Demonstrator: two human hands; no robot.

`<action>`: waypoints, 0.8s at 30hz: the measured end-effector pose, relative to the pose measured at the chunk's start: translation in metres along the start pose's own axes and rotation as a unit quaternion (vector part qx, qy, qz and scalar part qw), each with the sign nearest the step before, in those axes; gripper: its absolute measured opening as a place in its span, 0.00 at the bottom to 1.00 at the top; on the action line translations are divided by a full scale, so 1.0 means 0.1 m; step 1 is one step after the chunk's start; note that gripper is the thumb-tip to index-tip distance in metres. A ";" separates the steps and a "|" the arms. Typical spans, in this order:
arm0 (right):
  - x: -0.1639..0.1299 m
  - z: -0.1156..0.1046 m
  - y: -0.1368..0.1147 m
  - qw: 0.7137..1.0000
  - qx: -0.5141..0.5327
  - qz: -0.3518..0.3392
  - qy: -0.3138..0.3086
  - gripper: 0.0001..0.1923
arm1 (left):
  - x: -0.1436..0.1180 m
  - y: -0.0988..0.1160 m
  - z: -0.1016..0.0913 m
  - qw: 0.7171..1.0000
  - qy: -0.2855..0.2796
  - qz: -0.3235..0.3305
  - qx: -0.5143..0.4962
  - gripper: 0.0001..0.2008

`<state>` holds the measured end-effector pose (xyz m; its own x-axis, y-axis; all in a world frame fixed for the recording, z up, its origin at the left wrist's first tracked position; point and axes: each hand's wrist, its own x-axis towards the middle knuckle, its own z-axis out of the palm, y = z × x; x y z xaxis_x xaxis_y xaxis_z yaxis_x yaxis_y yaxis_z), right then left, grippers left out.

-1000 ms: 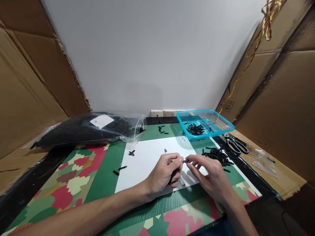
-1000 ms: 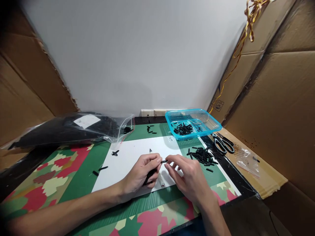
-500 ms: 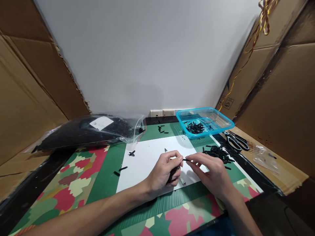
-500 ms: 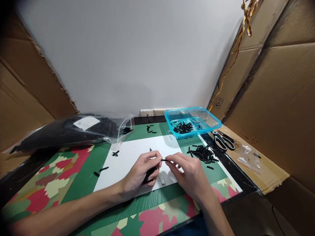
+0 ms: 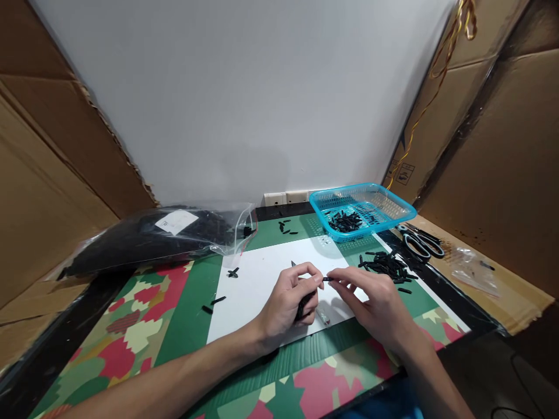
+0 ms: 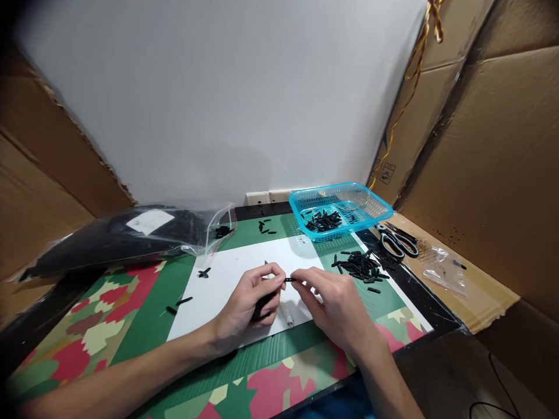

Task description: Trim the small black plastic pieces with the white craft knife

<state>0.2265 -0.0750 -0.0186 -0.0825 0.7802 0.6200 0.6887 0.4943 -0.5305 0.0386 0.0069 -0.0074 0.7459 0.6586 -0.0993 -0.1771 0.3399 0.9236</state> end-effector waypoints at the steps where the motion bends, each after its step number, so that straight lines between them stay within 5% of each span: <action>1: 0.00 0.00 0.00 1.000 -0.006 -0.002 -0.001 0.08 | 0.00 0.00 0.00 1.000 0.000 -0.002 -0.001 0.18; 24: -0.01 0.02 0.02 0.999 -0.042 -0.018 -0.005 0.09 | 0.02 0.01 0.00 0.998 0.049 -0.011 -0.039 0.15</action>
<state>0.2263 -0.0744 -0.0218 -0.1155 0.7666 0.6317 0.7426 0.4890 -0.4577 0.0395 0.0087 -0.0067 0.6840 0.7120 -0.1585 -0.2143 0.4038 0.8894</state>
